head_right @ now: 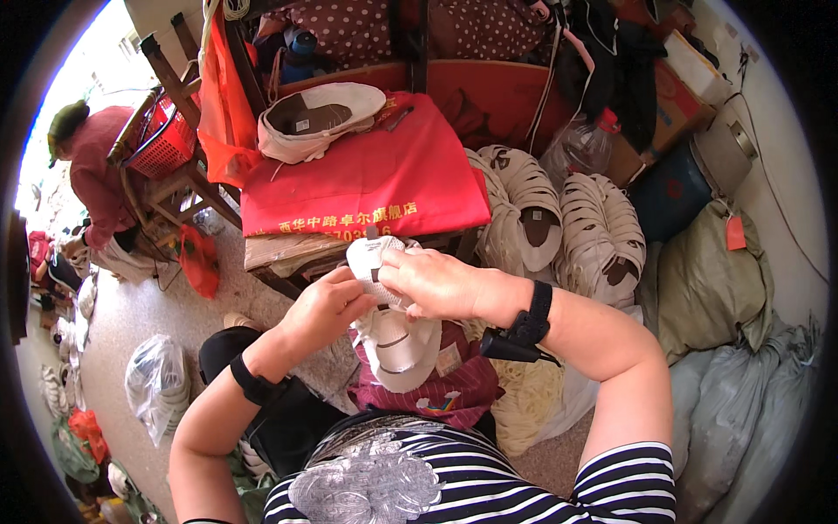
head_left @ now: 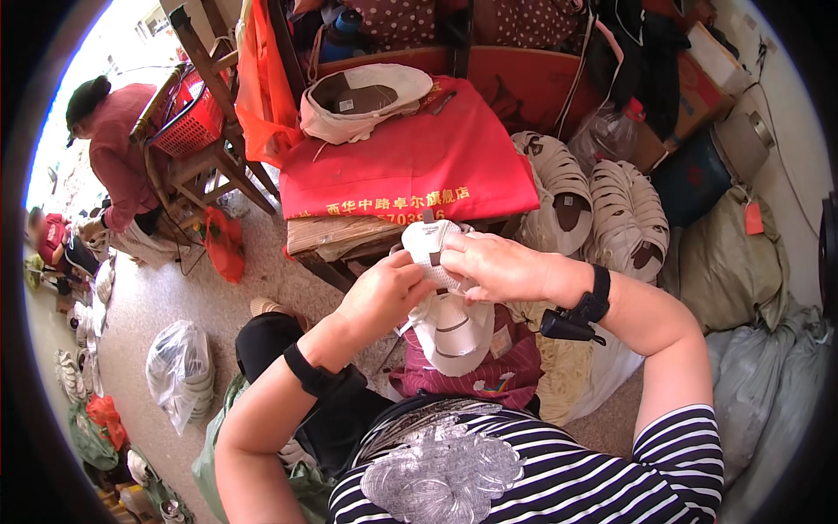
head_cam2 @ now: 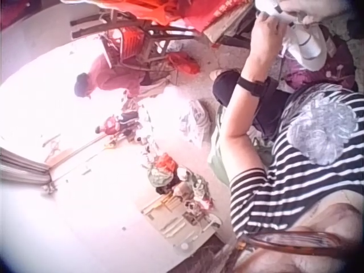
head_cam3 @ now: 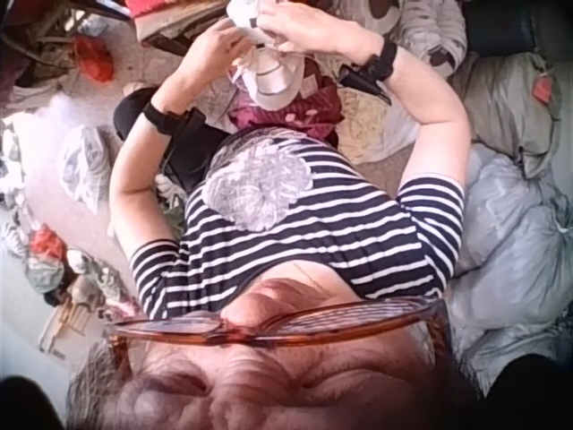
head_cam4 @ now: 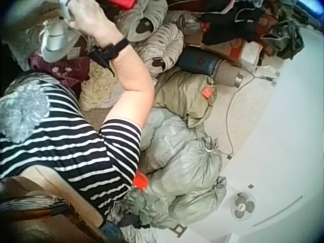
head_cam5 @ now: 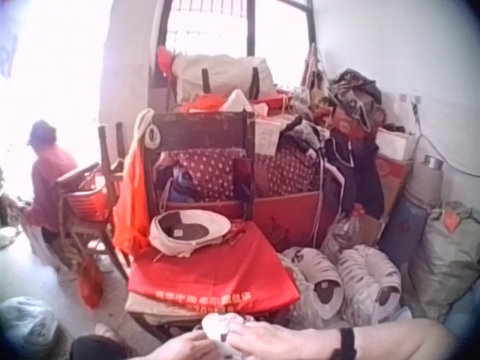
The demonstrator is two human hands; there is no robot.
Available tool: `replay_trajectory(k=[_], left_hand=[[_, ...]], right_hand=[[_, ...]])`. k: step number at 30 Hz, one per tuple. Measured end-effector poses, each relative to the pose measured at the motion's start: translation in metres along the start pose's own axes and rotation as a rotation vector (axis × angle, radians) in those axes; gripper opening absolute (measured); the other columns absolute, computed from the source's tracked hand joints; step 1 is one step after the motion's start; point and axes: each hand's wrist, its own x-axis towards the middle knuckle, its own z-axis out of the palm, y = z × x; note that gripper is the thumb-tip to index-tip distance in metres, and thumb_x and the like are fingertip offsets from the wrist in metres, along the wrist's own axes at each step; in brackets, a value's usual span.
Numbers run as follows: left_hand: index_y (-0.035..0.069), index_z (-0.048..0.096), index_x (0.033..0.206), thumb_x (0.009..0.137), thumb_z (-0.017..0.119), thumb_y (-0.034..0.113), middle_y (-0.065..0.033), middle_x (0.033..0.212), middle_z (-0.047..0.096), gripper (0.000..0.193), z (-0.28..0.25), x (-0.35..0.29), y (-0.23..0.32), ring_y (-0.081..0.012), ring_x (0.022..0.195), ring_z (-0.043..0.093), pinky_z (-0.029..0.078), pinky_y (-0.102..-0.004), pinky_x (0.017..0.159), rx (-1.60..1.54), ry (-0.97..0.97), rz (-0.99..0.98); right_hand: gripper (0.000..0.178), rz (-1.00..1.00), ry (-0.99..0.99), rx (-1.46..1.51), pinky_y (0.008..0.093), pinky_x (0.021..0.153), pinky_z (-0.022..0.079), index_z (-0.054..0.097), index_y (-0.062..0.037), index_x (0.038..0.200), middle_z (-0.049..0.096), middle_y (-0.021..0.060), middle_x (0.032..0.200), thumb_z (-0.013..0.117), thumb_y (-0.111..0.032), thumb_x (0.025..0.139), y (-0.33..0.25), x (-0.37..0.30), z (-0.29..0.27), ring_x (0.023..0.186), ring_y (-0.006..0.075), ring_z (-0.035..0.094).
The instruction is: The recorder is threading laces into a white sneaker upper.
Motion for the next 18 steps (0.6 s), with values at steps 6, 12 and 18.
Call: replay_trajectory(k=[6,12,18], left_hand=[[0.005,0.07,0.08,0.083,0.068,0.026,-0.0141,0.095,0.059,0.02,0.002,0.007,0.011,-0.0328,0.088,0.062,0.052,-0.0442,0.078,0.404,0.051,-0.027],[0.001,0.07,0.076,0.08,0.072,0.023,-0.0125,0.095,0.057,0.022,0.01,0.007,-0.007,-0.026,0.085,0.063,0.053,-0.0365,0.078,-0.031,0.092,-0.115],[-0.002,0.067,0.078,0.088,0.07,0.017,-0.0057,0.09,0.054,0.022,0.029,0.008,-0.002,-0.0123,0.076,0.054,0.046,-0.028,0.064,-0.558,0.433,-0.26]], right_hand=[[0.037,-0.006,-0.014,0.043,0.0465,0.084,0.047,0.052,-0.0034,0.092,0.051,0.0155,0.104,0.079,-0.009,0.068,0.004,0.0,0.001,0.099,0.0373,0.056],[0.04,-0.039,0.001,0.025,0.0462,0.084,0.048,0.052,-0.0026,0.094,0.051,0.0151,0.107,0.08,-0.009,0.066,0.001,0.0,-0.002,0.1,0.0374,0.057],[0.046,0.028,-0.014,-0.022,0.0463,0.088,0.048,0.054,-0.0012,0.101,0.051,0.0172,0.112,0.081,-0.01,0.064,-0.002,-0.003,-0.001,0.105,0.0383,0.057]])
